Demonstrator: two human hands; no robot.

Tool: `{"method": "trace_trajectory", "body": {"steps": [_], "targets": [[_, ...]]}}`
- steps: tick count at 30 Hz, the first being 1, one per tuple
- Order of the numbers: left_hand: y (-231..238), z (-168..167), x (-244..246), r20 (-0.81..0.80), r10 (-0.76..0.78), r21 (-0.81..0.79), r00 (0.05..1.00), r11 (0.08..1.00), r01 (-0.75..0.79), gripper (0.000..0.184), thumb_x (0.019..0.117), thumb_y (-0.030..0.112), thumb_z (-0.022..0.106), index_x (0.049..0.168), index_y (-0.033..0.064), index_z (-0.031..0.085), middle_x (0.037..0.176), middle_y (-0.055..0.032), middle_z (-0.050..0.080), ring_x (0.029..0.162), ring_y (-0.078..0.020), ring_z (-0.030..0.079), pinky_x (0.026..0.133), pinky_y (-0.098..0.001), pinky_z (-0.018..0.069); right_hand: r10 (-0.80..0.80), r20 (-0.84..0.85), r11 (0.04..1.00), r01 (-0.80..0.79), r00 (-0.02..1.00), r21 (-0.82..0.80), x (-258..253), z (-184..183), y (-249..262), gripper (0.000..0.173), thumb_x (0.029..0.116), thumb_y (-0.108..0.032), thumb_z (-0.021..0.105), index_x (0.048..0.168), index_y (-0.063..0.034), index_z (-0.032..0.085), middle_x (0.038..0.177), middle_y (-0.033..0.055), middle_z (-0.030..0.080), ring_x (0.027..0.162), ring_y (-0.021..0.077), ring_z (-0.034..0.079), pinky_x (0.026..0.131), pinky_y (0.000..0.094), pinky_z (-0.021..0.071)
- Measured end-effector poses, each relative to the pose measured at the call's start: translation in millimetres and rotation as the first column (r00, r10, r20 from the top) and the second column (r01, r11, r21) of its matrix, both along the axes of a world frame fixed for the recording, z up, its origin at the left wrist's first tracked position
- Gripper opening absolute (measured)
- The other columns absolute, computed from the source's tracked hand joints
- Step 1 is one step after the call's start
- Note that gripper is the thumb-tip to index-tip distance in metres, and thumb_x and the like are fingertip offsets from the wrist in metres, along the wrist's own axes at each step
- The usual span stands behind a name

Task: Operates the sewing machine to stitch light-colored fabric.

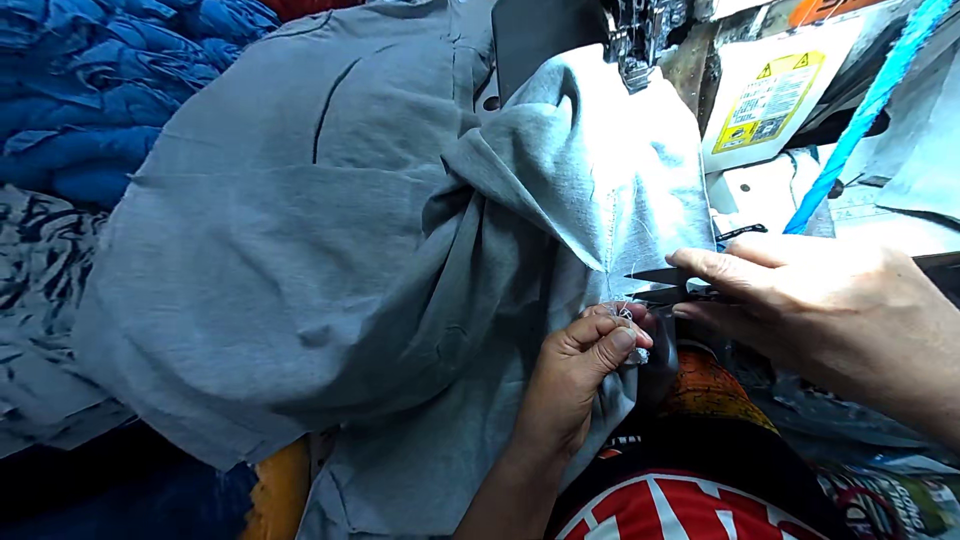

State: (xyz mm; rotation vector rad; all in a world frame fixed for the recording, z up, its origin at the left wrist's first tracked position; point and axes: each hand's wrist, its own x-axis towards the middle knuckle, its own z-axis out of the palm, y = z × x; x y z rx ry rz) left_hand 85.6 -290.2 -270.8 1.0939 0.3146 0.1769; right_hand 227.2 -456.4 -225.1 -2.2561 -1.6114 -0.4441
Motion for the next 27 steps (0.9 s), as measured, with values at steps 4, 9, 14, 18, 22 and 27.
{"method": "trace_trajectory", "body": {"steps": [4,9,14,18,22,27], "targets": [[-1.1,0.9,-0.9,0.004,0.008,0.015,1.0,1.0,-0.008,0.017,0.0962,0.009,0.065,0.086,0.0118,0.078,0.105,-0.0006,0.074,0.103,-0.0076,0.068,0.09,-0.0242,0.0553,-0.012,0.003,0.997,0.012,1.0,0.077,-5.0,-0.5,0.5,0.033,0.1005,-0.03,0.056,0.117,-0.0086,0.075,0.07,0.0055,0.054,0.055,0.0212,0.053,0.045,0.0331,0.0352],[-1.8,1.0,-2.1,0.029,0.01,0.084,1.0,0.996,-0.012,0.017,0.0955,0.01,0.066,0.084,0.0141,0.078,0.093,0.0034,0.073,0.092,-0.0048,0.067,0.086,-0.0232,0.0556,0.031,0.032,0.992,-0.035,0.999,0.125,-7.6,-2.7,12.0,0.029,0.1006,-0.025,0.056,0.116,-0.0096,0.076,0.069,0.0056,0.054,0.056,0.022,0.052,0.046,0.0329,0.0343],[1.2,0.7,-3.9,0.067,-0.013,0.275,0.998,0.961,-0.006,0.018,0.096,0.008,0.064,0.084,0.011,0.077,0.088,0.0039,0.072,0.086,-0.002,0.066,0.081,-0.0195,0.0554,0.104,0.048,0.987,-0.109,0.993,0.121,-3.7,-1.7,21.4,0.025,0.1007,-0.021,0.056,0.108,-0.009,0.077,0.067,0.0037,0.054,0.055,0.0195,0.051,0.046,0.0315,0.0333],[-7.6,-7.4,-7.3,0.042,-0.124,0.486,0.991,0.869,0.089,0.015,0.0941,0.006,0.066,0.082,0.0044,0.074,0.082,0.0043,0.068,0.082,0.0026,0.063,0.077,-0.0147,0.0524,0.1,0.018,0.99,-0.101,0.995,0.094,-0.5,-0.2,16.4,0.029,0.1019,-0.028,0.054,0.108,-0.0103,0.077,0.067,0.002,0.05,0.055,0.0182,0.05,0.045,0.0305,0.0318],[-21.4,-13.6,-13.5,0.016,-0.399,0.551,0.917,0.769,0.325,0.02,0.098,0.007,0.062,0.088,-0.0053,0.074,0.086,-0.0064,0.071,0.083,-0.0024,0.065,0.08,-0.0175,0.0534,-0.015,-0.01,0.996,0.016,1.0,0.092,10.7,-3.8,-1.8,0.035,0.1025,-0.03,0.056,0.124,-0.0077,0.072,0.079,0.0105,0.061,0.062,0.027,0.059,0.05,0.0389,0.043],[-35.0,-18.2,-20.1,-0.005,-0.764,0.754,0.645,0.421,0.504,0.016,0.095,0.005,0.065,0.087,-0.0052,0.074,0.078,-0.0161,0.07,0.076,-0.0246,0.07,0.072,-0.0359,0.0558,-0.295,-0.015,0.951,0.296,0.955,0.09,47.9,-19.4,-38.5,0.034,0.1045,-0.004,0.049,0.13,-0.0112,0.07,0.104,0.0264,0.068,0.094,0.0482,0.066,0.076,0.0607,0.0499]]}}
